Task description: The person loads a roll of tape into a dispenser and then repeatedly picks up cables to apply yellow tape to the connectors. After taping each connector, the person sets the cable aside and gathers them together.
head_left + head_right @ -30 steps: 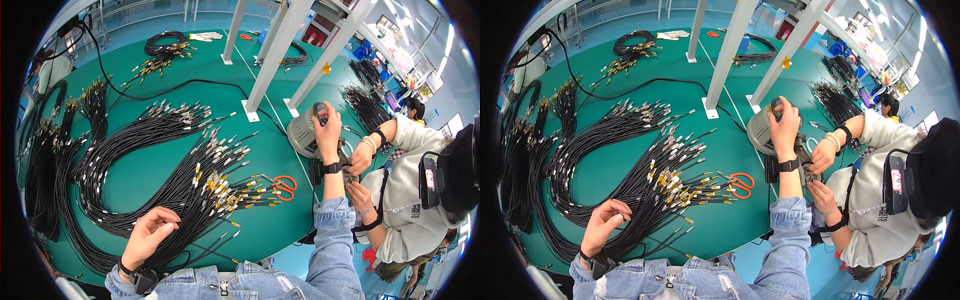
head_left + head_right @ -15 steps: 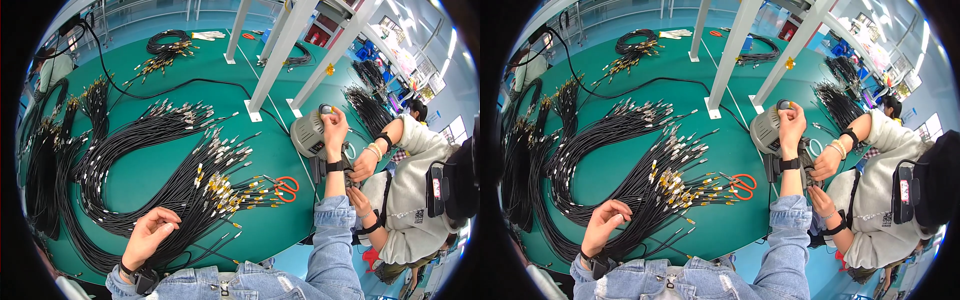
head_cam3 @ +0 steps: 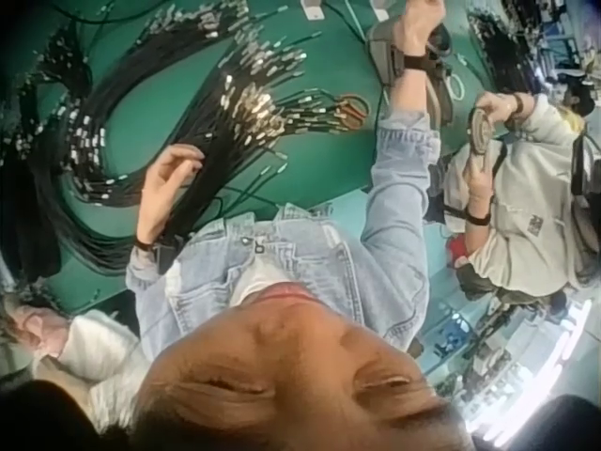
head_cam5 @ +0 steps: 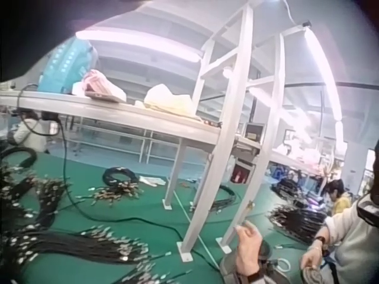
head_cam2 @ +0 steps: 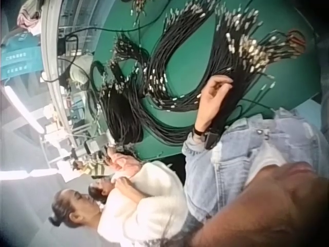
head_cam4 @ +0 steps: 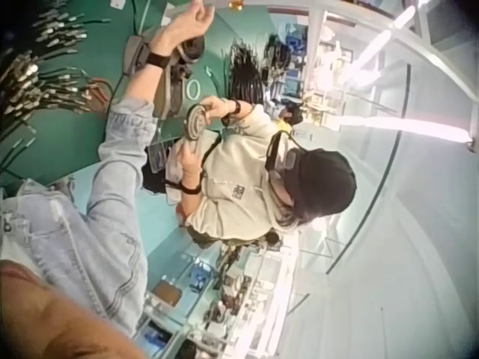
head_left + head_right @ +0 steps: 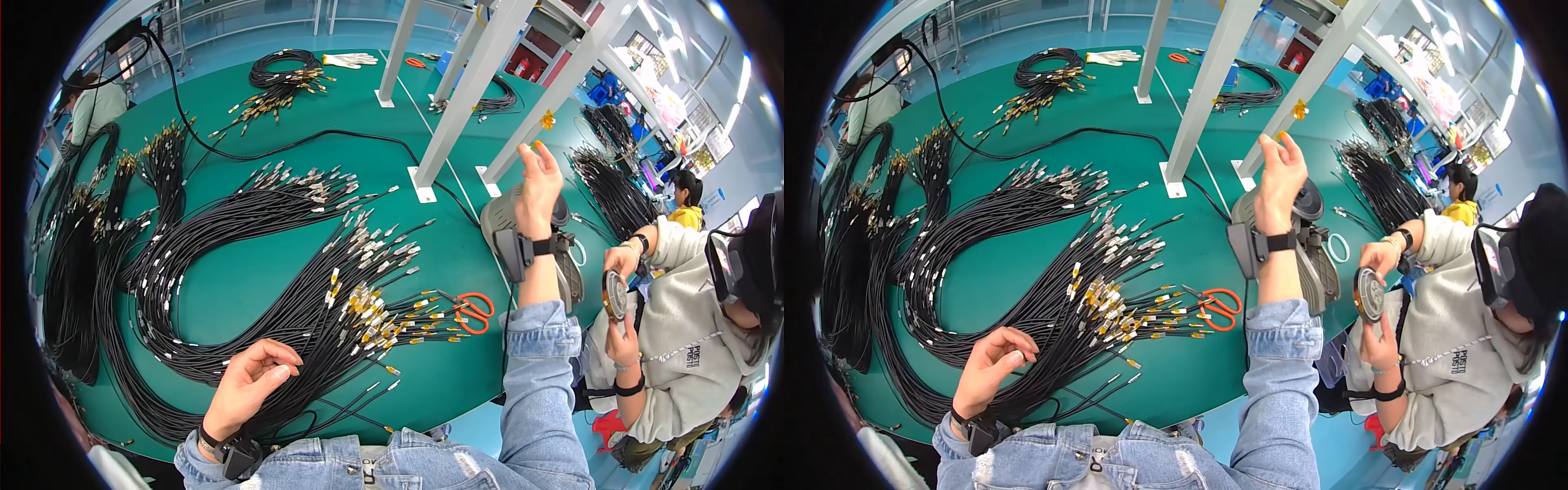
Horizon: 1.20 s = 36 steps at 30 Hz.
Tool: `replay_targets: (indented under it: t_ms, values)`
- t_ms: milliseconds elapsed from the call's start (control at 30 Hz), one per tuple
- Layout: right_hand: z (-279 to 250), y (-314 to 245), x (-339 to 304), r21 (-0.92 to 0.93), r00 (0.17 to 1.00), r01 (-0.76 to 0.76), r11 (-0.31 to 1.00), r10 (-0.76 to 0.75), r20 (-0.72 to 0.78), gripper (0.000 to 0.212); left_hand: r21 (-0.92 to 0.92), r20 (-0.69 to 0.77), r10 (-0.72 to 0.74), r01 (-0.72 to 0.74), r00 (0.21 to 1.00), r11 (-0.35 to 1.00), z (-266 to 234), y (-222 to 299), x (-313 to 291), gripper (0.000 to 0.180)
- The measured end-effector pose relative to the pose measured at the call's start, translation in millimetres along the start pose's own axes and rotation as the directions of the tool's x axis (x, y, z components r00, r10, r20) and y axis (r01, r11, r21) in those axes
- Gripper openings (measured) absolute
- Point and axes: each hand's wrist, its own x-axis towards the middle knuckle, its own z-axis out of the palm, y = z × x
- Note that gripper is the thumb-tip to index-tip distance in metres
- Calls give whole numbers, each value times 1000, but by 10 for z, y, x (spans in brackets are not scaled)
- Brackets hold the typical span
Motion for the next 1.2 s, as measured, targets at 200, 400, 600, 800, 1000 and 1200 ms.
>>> replay_targets:
  t_ms: [200, 400, 600, 800, 1000, 1200]
  values:
    - [520, 227, 31, -28, 986, 161, 987, -162, -46, 52, 5, -42, -5, 5, 999, 1000, -14, -5, -18, 16]
    - [879, 449, -31, -273, 895, 398, 876, -436, -93, 50, -6, -45, 3, -3, 999, 1000, -39, -1, -5, 17]
    - [1061, 529, 18, -445, 789, 501, 742, -603, -119, 56, -16, -56, -4, 3, 998, 1000, -64, 9, -14, 16]
    - [1135, 640, 39, -455, 783, 501, 736, -609, -123, 56, -18, -70, -19, 18, 997, 1000, -84, -19, -10, 14]
    - [1198, 650, 8, -425, 781, 538, 728, -620, -75, 54, -21, -78, -17, 16, 997, 1000, -87, 4, -8, 13]
    - [1222, 675, 8, -440, 790, 520, 732, -608, -78, 51, -12, -84, -27, 26, 996, 1000, -99, 8, 4, 13]
